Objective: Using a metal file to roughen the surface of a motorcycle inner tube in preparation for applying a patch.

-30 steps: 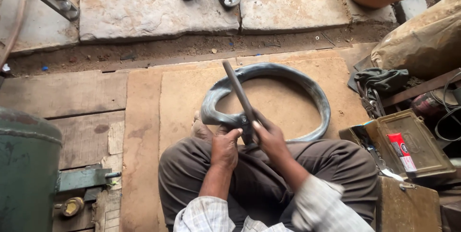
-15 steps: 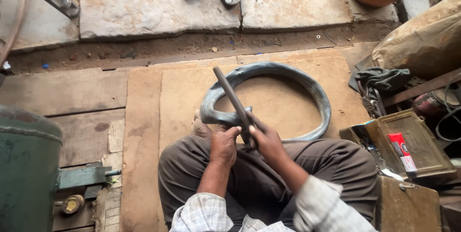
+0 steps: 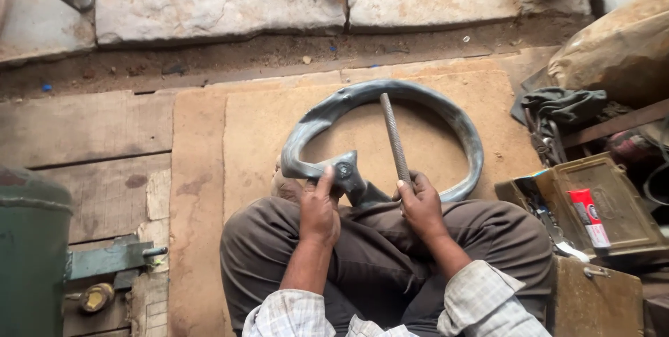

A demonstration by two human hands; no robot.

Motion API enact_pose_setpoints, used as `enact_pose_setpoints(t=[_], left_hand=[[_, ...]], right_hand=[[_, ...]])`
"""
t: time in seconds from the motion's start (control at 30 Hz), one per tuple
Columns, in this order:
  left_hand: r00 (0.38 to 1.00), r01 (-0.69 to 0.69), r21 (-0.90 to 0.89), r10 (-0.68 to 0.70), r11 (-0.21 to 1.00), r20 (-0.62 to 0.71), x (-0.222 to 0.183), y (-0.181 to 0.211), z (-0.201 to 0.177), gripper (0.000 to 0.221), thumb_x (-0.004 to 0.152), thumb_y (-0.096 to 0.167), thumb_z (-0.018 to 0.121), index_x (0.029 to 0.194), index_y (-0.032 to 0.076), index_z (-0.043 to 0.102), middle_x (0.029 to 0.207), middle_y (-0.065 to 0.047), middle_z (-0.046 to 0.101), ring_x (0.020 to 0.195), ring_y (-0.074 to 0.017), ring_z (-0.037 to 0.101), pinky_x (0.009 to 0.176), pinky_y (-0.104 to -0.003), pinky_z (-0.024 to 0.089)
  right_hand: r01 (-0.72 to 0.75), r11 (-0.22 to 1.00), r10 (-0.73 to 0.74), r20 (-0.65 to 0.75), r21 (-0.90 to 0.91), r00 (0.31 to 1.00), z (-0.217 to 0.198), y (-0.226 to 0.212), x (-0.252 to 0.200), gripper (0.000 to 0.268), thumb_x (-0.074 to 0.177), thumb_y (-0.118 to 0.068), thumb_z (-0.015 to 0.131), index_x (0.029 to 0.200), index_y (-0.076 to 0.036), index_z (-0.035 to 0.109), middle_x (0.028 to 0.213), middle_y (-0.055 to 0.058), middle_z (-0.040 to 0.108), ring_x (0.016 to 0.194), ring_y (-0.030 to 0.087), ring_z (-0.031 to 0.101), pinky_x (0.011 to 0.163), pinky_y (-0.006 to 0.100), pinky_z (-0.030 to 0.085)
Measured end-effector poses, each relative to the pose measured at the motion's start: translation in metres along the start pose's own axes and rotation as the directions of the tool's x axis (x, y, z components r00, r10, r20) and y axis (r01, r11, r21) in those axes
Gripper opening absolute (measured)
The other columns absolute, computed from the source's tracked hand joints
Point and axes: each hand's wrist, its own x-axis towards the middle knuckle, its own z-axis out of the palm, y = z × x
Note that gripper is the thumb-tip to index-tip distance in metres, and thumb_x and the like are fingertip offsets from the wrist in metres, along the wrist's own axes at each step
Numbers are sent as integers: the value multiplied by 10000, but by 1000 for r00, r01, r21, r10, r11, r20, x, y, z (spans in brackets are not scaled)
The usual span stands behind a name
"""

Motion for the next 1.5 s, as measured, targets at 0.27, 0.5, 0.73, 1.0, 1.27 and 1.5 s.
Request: enact_pose_setpoints(t=[0.27,0.5,0.73,1.0,1.27,1.5], left_hand=[[996,59,-14,-60,998,-69,-4,13,18,456,1012,390,549,1193,-24,613,1093,-108,695,1013,-213,686,945,-410,570],[1000,25,-28,-25,999,-17,-6,13,17,478,1043,412,526,1208,-32,591,1078,-133,687,986,-234,683,925,-422,568],[995,55,-34,-58,998,-86,-12,21,26,422,1026,366,525,1243,8,573,1097,-119,680,1023,-222,675,937,-422,565],[997,52,-41,-54,998,-53,-1,7,12,452,1073,371,430,1187,-31,603,1123,-133,684,1023,-244,672,948,-433,555],[991,54,-85,-64,995,-117,-5,8,15,419,1068,368,453,1213,8,614,1092,-106,702,1006,-232,660,909,-410,535],[966,132,-27,-135,991,-222,-8,20,28,423,1020,392,496,1232,46,619,1104,-57,715,1037,-172,674,943,-379,532]], right_hand=[[-3,930,-15,-46,-368,999,0,2,5,415,973,-201,593,1326,16,598,794,94,698,637,141,627,571,307,515],[-49,799,27,-47,-599,999,16,-37,0,400,967,-231,595,1304,-16,587,829,73,705,719,145,683,659,323,546],[-162,939,171,0,-303,985,7,-27,-1,398,961,-182,595,1312,7,598,774,84,676,581,126,573,522,314,476],[-121,974,69,260,192,963,3,-45,-33,259,920,-194,550,1048,3,659,664,39,631,480,74,523,390,222,387],[-295,955,281,291,5,914,19,-28,-24,296,992,-304,599,999,-11,638,580,32,553,392,83,418,394,241,349],[-333,942,324,307,-23,895,19,-25,-18,296,988,-305,591,995,-15,650,573,44,556,386,89,413,405,243,354]])
